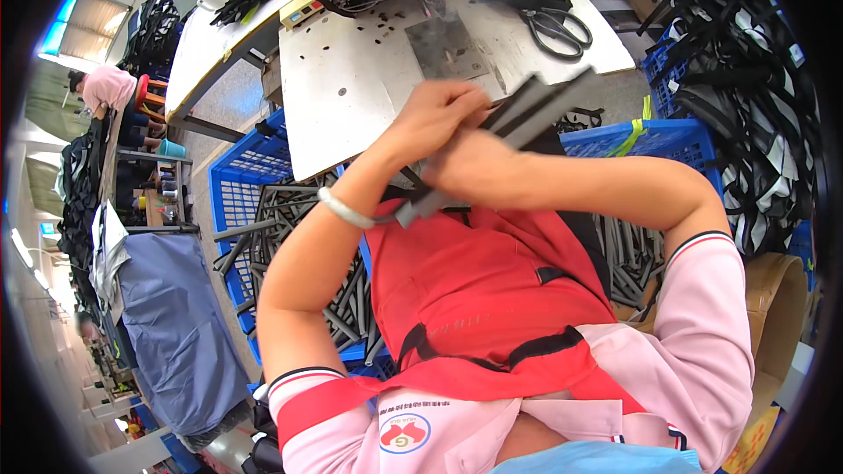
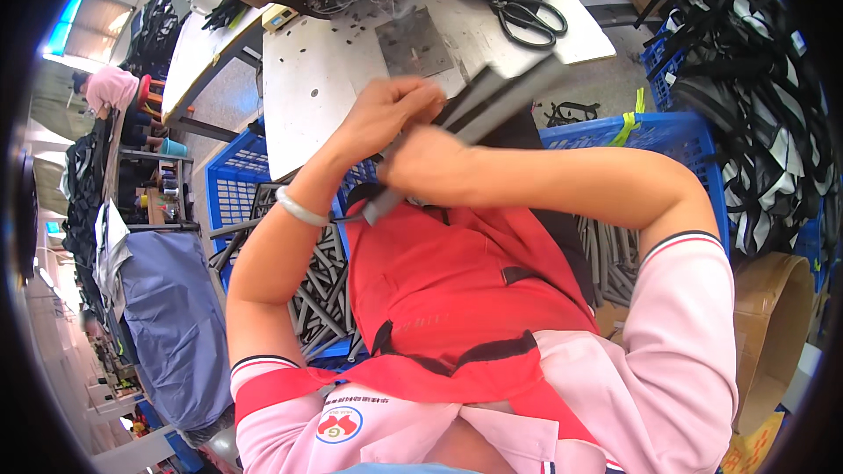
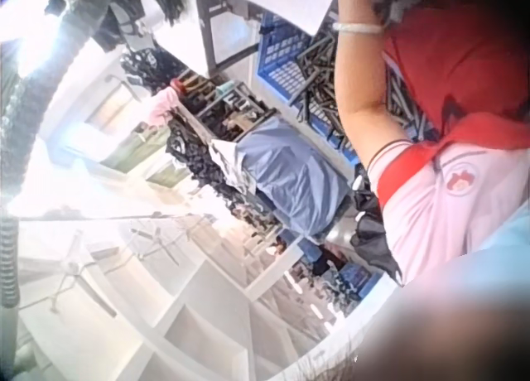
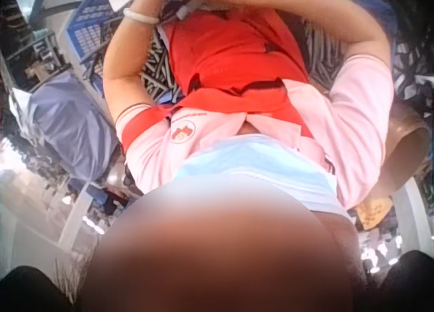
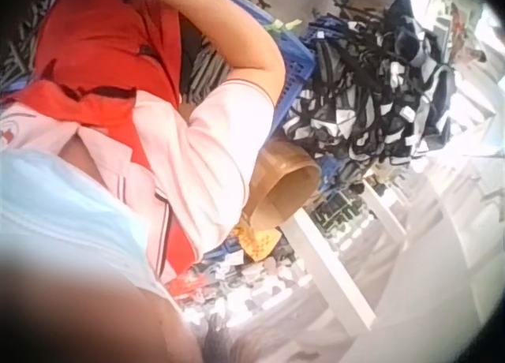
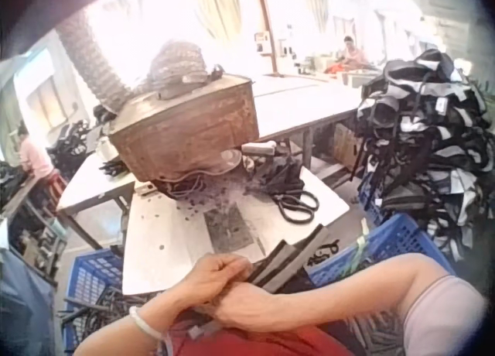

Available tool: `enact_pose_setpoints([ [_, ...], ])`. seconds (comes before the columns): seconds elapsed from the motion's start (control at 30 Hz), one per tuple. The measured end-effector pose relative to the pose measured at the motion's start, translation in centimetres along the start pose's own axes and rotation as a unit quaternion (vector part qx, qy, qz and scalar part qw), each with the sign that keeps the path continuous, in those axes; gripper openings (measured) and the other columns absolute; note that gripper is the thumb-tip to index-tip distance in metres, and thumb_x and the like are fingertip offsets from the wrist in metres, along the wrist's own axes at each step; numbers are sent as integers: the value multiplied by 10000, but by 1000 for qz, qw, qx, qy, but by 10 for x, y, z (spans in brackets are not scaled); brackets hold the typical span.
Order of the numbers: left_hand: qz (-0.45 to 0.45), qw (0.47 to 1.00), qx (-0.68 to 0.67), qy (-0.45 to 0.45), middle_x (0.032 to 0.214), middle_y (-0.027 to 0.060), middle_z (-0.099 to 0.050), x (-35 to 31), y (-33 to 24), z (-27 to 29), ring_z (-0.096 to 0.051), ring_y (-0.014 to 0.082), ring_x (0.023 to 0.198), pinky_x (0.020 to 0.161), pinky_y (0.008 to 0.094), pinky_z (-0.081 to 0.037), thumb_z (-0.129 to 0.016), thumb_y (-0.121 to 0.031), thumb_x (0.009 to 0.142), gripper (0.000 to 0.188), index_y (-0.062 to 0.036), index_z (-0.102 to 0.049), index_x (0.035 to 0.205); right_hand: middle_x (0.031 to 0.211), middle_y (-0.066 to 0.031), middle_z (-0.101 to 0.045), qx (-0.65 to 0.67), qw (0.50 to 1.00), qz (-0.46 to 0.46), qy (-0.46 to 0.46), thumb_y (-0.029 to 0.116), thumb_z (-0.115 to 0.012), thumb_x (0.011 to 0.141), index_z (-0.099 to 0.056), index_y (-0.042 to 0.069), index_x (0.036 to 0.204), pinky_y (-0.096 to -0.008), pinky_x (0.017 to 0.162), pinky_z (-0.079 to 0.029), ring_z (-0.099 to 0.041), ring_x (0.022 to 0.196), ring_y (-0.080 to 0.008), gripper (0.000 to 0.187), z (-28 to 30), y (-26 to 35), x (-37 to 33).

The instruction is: The person is using a machine to process or seal grey padded cylindrical tubes, possibly for sports or safety equipment.

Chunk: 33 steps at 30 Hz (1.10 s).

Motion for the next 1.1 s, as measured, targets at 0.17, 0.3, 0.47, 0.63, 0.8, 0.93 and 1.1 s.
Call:
enact_pose_setpoints([
  [0.17,140,986,-73,55,749,25,-659,-49,28,25,-541,66,713,659,246,-445,-582,-296,942,322,13,-669,930,837,-139,-630,112,972,-206,-14,182,-733,717,-493,80,1025,-457,724,-473,-622,862,-351,403,56,-116,-63],
  [0.3,97,993,14,71,733,23,-655,-39,-10,30,-565,83,619,595,228,-445,-588,-311,943,305,-19,-658,890,878,-149,-641,1,983,-157,-99,230,-718,736,-551,85,1058,-434,745,-483,-619,875,-352,390,102,-130,-75],
  [0.47,38,996,-81,-7,711,27,-642,-18,-34,50,-540,73,569,550,221,-432,-607,-251,933,251,-9,-676,929,927,-150,-642,-32,970,-201,-130,195,-704,746,-581,45,1047,-424,787,-483,-603,911,-359,358,139,-161,-89],
  [0.63,21,996,-46,-67,689,28,-638,-8,-38,56,-516,67,560,523,219,-417,-652,-216,890,253,15,-688,988,921,-155,-651,-6,965,-234,-118,214,-706,762,-586,35,1068,-418,784,-484,-611,891,-360,374,134,-176,-94],
  [0.8,11,992,28,-122,674,34,-636,8,-41,70,-509,61,559,504,214,-401,-670,-211,863,288,44,-688,996,953,-158,-658,-10,958,-263,-116,236,-704,764,-588,33,1124,-411,791,-488,-620,899,-353,429,130,-193,-92],
  [0.93,5,991,18,-132,678,52,-646,17,-35,75,-515,64,557,504,215,-408,-675,-213,856,314,66,-682,998,966,-159,-661,2,954,-282,-104,241,-709,760,-586,32,1142,-410,792,-490,-623,905,-352,452,127,-201,-88],
  [1.1,8,992,9,-129,694,66,-657,26,-30,80,-525,70,555,508,216,-419,-683,-221,849,338,78,-679,1008,985,-167,-663,-5,956,-274,-109,265,-722,757,-588,35,1154,-402,811,-498,-630,925,-341,477,126,-208,-85],
])
Point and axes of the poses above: each hand's wrist, its own x-axis towards the middle knuckle, its own z-axis out of the back of the hand, y = z × x, the point moved 10 cm from there along x, towards the middle knuckle
